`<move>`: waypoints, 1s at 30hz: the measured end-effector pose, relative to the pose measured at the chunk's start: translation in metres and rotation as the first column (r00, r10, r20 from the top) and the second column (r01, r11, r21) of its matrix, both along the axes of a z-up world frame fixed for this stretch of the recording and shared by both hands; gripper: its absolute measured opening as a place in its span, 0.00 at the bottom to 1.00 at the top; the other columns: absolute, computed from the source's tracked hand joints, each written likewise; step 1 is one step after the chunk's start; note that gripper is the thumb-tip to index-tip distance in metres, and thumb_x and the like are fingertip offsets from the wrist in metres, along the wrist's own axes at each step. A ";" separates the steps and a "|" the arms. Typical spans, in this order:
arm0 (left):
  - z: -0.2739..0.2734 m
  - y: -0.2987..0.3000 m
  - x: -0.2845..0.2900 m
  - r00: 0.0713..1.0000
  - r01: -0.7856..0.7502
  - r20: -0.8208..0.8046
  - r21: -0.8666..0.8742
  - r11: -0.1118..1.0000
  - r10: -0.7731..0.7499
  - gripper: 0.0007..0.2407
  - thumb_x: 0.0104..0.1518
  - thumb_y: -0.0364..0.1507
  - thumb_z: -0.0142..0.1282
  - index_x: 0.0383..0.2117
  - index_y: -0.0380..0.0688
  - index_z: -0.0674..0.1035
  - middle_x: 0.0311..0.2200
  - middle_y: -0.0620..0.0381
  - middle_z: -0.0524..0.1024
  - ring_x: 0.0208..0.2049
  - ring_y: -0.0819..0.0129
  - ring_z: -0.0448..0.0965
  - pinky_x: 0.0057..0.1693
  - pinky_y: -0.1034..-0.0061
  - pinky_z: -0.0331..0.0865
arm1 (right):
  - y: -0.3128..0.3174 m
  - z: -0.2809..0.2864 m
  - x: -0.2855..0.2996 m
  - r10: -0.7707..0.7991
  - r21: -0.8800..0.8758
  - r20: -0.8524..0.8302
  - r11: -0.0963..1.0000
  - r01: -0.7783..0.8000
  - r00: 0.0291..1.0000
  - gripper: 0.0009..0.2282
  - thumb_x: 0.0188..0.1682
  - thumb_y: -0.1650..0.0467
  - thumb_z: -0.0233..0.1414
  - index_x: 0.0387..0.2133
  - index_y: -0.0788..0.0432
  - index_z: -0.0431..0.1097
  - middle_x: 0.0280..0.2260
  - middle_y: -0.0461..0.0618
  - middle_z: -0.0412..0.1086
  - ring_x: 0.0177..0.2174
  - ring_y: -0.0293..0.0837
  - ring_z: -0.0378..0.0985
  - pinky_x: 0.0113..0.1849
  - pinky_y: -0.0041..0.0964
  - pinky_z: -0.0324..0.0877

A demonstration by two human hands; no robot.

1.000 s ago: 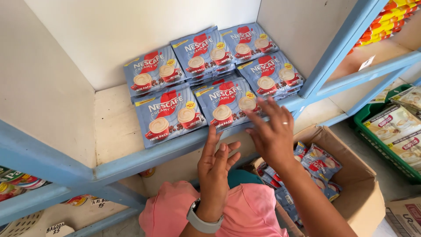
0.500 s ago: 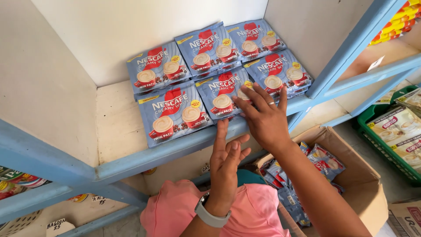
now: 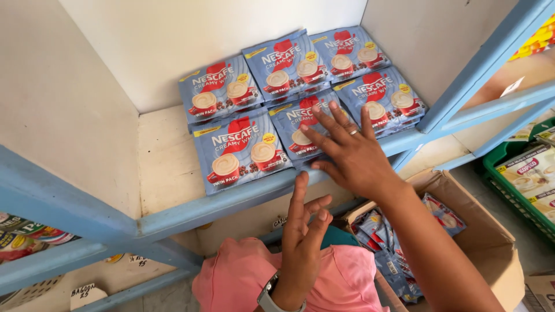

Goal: Stocking and organizing coffee sachets on the bottom shelf in a grocery store.

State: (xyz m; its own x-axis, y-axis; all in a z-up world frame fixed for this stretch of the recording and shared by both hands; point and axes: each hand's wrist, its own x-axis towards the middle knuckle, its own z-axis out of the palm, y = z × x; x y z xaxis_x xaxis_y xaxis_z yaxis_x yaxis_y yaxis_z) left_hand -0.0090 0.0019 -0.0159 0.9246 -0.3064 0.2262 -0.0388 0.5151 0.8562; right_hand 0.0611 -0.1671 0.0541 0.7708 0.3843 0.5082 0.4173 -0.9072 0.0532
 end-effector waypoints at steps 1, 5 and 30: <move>0.004 0.001 -0.001 1.000 0.004 0.004 0.012 1.000 -0.004 0.32 0.64 0.33 0.50 0.73 0.40 0.50 0.74 0.54 0.52 0.57 0.68 0.70 0.55 0.75 0.69 | -0.003 0.001 0.000 -0.009 -0.019 0.001 1.000 0.010 1.000 0.31 0.48 0.55 0.54 0.67 0.45 0.58 0.70 0.51 0.49 0.69 0.56 0.46 0.63 0.75 0.36; 0.008 0.001 0.005 0.999 0.044 -0.022 -0.040 0.998 -0.045 0.32 0.64 0.31 0.50 0.73 0.40 0.49 0.75 0.55 0.51 0.58 0.68 0.69 0.56 0.75 0.69 | -0.005 0.004 0.009 -0.011 -0.001 -0.039 1.000 0.011 0.999 0.32 0.47 0.56 0.56 0.66 0.44 0.58 0.70 0.51 0.50 0.68 0.55 0.48 0.62 0.73 0.39; 0.054 0.038 0.089 0.543 -0.824 0.828 0.557 0.102 -0.138 0.27 0.65 0.46 0.45 0.62 0.37 0.70 0.65 0.46 0.65 0.67 0.45 0.61 0.68 0.48 0.51 | 0.011 -0.005 0.018 -0.100 0.009 0.012 0.995 0.100 0.995 0.26 0.56 0.54 0.43 0.65 0.48 0.61 0.65 0.57 0.60 0.65 0.61 0.55 0.62 0.62 0.49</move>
State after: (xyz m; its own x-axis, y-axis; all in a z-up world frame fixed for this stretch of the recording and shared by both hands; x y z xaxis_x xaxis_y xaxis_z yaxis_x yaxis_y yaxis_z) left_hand 0.0796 0.0403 0.0377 0.7179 -0.3820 0.5820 -0.5838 -0.7858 0.2043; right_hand 0.0789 -0.1558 0.0492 0.7984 0.3014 0.5213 0.3241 -0.9447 0.0499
